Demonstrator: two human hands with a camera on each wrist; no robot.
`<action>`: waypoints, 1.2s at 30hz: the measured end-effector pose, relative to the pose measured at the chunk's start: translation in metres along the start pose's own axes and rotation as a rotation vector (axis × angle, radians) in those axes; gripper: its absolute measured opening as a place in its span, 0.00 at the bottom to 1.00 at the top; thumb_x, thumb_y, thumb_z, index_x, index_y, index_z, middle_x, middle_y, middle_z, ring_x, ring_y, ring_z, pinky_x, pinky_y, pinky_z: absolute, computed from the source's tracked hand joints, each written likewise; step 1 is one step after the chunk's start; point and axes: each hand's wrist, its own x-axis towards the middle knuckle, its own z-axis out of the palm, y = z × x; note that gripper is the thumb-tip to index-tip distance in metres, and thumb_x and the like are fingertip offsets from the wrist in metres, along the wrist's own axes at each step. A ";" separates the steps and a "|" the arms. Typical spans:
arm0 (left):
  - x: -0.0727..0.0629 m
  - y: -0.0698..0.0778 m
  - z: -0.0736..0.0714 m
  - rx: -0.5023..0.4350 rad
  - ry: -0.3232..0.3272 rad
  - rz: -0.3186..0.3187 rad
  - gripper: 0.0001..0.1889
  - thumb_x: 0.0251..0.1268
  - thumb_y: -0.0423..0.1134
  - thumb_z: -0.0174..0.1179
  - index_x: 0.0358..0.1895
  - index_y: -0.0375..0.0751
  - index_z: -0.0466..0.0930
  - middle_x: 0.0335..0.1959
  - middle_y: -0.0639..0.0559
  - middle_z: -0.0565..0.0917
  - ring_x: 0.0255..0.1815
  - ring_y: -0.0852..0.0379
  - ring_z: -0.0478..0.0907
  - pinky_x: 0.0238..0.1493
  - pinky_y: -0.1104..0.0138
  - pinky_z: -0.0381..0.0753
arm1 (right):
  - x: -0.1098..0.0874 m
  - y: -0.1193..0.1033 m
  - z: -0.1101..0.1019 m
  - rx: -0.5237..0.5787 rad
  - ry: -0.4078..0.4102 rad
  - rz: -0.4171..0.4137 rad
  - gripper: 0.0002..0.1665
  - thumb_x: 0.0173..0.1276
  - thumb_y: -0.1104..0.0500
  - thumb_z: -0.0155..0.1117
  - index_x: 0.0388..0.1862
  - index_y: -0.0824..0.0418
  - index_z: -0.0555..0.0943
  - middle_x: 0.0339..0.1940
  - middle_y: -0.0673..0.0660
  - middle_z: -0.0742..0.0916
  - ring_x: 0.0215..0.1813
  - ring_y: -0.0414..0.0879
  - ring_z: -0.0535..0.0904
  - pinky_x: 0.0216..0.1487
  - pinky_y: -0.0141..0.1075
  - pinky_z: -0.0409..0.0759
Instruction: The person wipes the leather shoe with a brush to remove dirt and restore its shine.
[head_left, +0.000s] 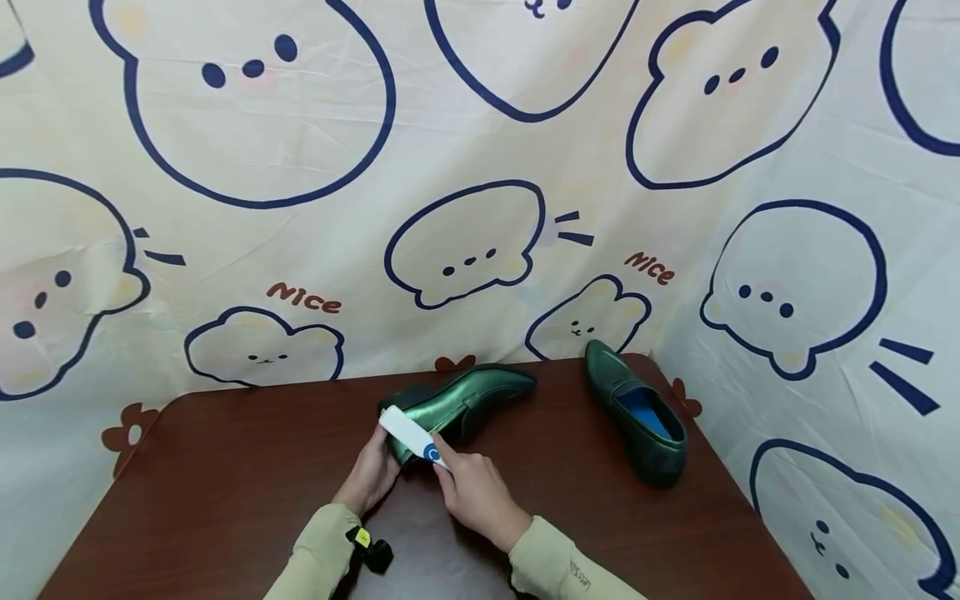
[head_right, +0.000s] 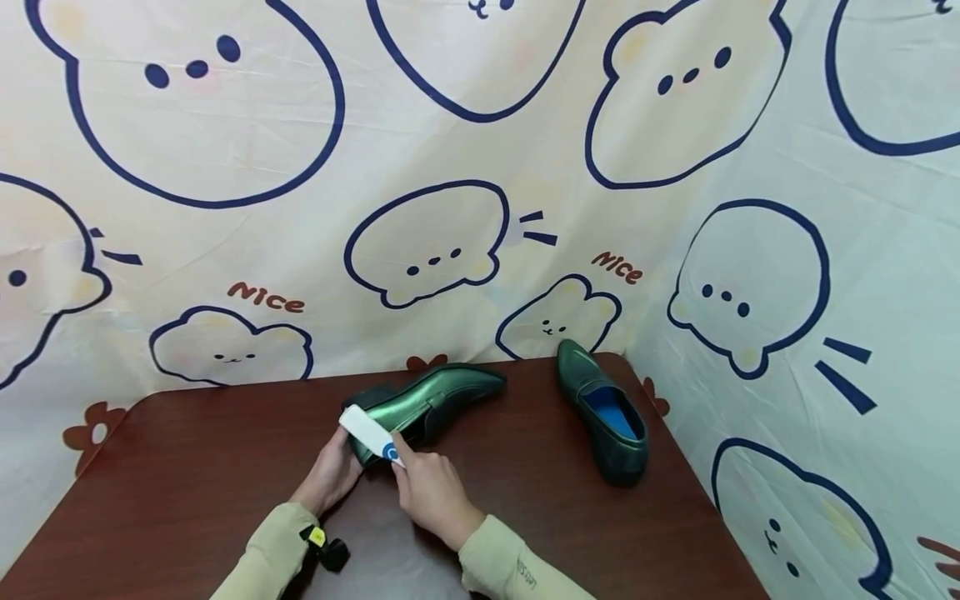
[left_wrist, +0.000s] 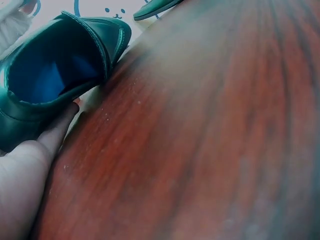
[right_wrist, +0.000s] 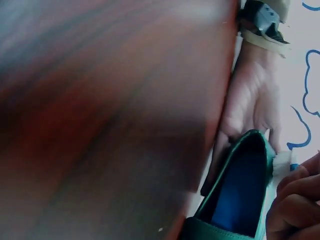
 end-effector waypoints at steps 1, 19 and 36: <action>-0.001 0.001 0.000 -0.002 0.001 -0.006 0.43 0.80 0.69 0.30 0.85 0.49 0.31 0.83 0.48 0.40 0.70 0.70 0.58 0.62 0.78 0.70 | 0.000 0.002 0.000 -0.010 0.004 0.004 0.27 0.80 0.57 0.59 0.75 0.60 0.73 0.39 0.54 0.92 0.28 0.35 0.80 0.27 0.28 0.75; -0.002 0.005 -0.002 0.051 0.008 -0.017 0.41 0.81 0.69 0.30 0.85 0.50 0.34 0.77 0.44 0.55 0.65 0.63 0.69 0.60 0.72 0.75 | 0.007 0.012 -0.030 0.112 -0.023 0.127 0.27 0.82 0.58 0.55 0.76 0.64 0.71 0.25 0.53 0.83 0.19 0.36 0.67 0.23 0.30 0.71; -0.003 0.003 0.001 0.056 0.003 -0.018 0.42 0.81 0.68 0.27 0.85 0.50 0.26 0.83 0.43 0.42 0.79 0.53 0.54 0.58 0.76 0.71 | 0.002 0.009 -0.014 0.072 -0.094 0.078 0.26 0.81 0.59 0.58 0.74 0.59 0.72 0.32 0.54 0.88 0.23 0.36 0.72 0.25 0.29 0.72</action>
